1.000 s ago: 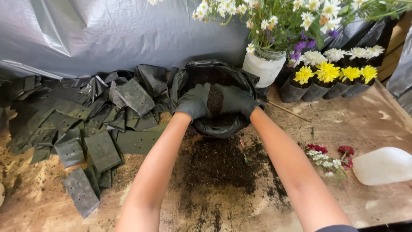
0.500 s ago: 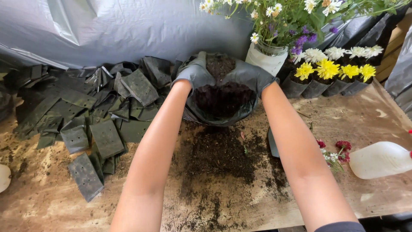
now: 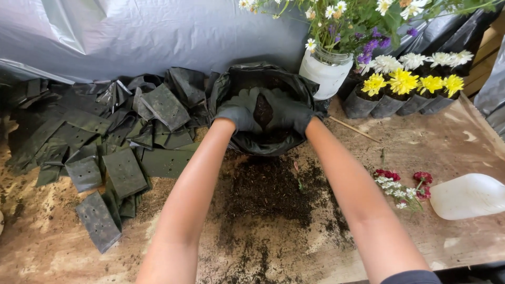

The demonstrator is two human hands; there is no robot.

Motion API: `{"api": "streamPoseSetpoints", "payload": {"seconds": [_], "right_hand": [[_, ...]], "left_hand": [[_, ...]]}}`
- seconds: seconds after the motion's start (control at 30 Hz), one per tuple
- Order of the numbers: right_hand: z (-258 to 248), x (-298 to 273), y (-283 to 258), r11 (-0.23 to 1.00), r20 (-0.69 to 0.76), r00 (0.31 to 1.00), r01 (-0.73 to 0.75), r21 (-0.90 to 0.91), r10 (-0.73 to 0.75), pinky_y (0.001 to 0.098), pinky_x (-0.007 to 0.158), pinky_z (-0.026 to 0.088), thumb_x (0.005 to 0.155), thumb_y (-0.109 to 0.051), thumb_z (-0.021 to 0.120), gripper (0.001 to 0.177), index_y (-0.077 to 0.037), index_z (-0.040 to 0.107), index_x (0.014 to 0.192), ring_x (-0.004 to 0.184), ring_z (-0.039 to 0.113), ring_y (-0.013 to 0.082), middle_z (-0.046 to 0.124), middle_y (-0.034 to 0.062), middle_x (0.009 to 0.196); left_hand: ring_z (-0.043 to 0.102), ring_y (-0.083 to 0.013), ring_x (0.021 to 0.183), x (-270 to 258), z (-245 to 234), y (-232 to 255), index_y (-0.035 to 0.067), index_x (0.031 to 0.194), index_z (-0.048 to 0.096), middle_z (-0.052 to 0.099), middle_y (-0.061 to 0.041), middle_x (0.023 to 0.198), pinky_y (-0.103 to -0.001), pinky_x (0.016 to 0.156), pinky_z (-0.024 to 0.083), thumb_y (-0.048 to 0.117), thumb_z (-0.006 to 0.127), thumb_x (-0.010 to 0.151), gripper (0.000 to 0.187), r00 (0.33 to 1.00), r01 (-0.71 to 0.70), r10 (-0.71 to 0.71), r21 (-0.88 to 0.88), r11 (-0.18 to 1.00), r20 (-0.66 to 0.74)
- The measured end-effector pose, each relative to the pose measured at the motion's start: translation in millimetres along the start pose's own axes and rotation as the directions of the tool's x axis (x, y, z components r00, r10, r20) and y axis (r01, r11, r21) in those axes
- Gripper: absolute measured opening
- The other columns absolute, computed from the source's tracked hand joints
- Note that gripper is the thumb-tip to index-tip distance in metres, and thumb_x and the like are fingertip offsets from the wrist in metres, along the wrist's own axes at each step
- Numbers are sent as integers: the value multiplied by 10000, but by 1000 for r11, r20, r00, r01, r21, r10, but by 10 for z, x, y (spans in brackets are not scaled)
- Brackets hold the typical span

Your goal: Filling a small plastic nursery bag with soil using hands and a hand trowel, then settling the soil with a wooden stick.

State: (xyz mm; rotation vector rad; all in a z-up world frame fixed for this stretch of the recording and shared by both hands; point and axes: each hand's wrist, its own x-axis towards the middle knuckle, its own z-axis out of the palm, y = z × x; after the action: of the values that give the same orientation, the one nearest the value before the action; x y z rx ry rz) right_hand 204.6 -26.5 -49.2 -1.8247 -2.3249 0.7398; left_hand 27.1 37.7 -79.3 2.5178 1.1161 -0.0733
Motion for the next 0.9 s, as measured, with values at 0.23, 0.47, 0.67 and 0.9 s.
{"api": "streamPoseSetpoints", "payload": {"seconds": [0.23,0.47,0.67,0.9], "right_hand": [[-472,-701,-282,987,-76,990,-127,-96,120,625,1122,390,838,-492,779,957,-402,233,1618,1518,300,343,264,61,1684],[-386,-2116,-179,806,-40,840,-531,-263,540,515,878,583,940,-536,562,376,-249,737,1111,1050,722,343,771,84,1011],[771,-2759,228,529,75,530,-803,-276,844,281,630,557,970,-595,354,475,-278,679,1109,767,673,135,667,-45,807],[1121,-3240,480,602,-159,600,-798,-39,784,517,679,499,975,-518,489,401,-267,378,1268,732,714,421,748,130,915]], "left_hand": [[322,-413,1506,-720,-409,32,126,1591,355,280,-227,1670,-573,1251,49,869,476,850,1057,987,-90,112,180,980,-114],[415,-317,1453,-1481,-610,149,248,1254,648,597,-12,1377,-692,1222,103,557,635,924,452,956,-284,293,172,943,-27],[574,-289,1059,-1328,-241,-61,230,947,661,519,41,867,-680,1250,95,192,611,917,69,778,-266,460,439,858,-428],[495,-269,966,-1826,547,566,47,1056,558,494,-114,996,-348,793,463,-95,513,836,266,365,-454,383,196,869,-849]]}}
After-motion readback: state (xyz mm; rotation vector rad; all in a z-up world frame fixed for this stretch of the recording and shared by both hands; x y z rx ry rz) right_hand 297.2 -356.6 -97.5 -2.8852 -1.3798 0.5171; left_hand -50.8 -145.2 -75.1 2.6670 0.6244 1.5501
